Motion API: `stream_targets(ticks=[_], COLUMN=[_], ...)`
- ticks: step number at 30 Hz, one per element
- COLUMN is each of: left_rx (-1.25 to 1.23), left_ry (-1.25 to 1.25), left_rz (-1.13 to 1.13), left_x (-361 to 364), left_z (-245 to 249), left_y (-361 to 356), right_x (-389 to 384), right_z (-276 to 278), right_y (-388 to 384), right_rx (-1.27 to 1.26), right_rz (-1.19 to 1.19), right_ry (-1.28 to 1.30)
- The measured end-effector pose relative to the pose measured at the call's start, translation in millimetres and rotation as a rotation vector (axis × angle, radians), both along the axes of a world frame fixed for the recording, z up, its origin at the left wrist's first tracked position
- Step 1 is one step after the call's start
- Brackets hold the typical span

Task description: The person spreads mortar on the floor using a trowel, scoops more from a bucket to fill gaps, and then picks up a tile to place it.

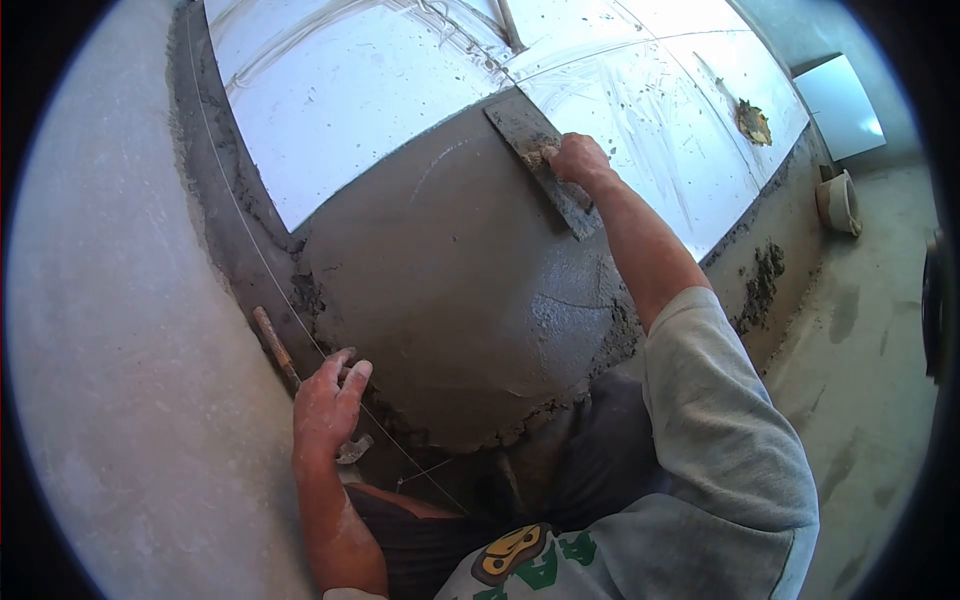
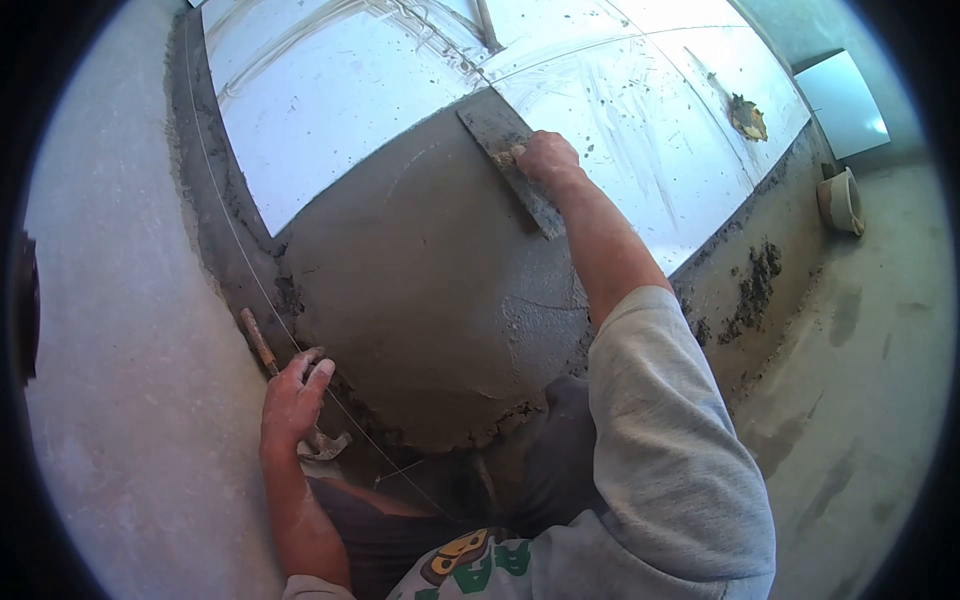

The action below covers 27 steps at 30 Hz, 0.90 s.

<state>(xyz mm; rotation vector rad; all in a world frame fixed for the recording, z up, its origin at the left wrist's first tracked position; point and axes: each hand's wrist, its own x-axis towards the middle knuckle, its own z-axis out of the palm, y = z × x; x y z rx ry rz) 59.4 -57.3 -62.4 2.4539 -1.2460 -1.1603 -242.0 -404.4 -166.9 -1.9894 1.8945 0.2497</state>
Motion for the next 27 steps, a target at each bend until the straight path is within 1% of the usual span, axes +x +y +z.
stream_targets(ticks=[3, 6, 7, 9, 11, 13, 16, 19, 21, 23, 26, 27], left_rx=[-0.004, 0.016, 0.011, -0.003, 0.000, 0.010, -0.023, -0.003, -0.021, -0.022, -0.056, -0.089], left_ry=[-0.004, 0.020, 0.024, 0.014, 0.029, 0.046, 0.055, 0.083, 0.061, 0.060, 0.074, 0.091], left_rz=[0.001, 0.031, 0.029, -0.008, -0.015, -0.023, -0.061, -0.057, -0.066, -0.070, -0.063, -0.053], left_x=[-2, -2, -3, -4, -7, -9, -11, -13, -12, -11, -10, -9], left_z=[7, 5, 5, 7, 11, 10, 8, 14, 15, 16, 20, 21], left_y=[-4, -4, -3, -3, -4, -2, 2, 4, 6, 8, 10, 11], right_x=[-19, -62, -80, -111, -152, -195, -247, -268, -277, -286, -270, -262], right_z=[2, -8, -8, 3, 2, -5, -6, 10, 16, 18, 26, 26], right_y=[24, 68, 90, 137, 192, 247, 322, 373, 389, 401, 379, 365], right_rx=[0.040, 0.036, 0.028, 0.105, 0.038, 0.021, 0.071, 0.130, 0.143, 0.095, 0.058, 0.032], right_rz=[-0.017, 0.023, 0.015, -0.049, -0.085, -0.105, -0.187, -0.248, -0.264, -0.225, -0.243, -0.238], right_ry=[0.024, 0.010, 0.000, 0.042, -0.020, 0.056, 0.135, 0.182, 0.198, 0.153, 0.174, 0.134])
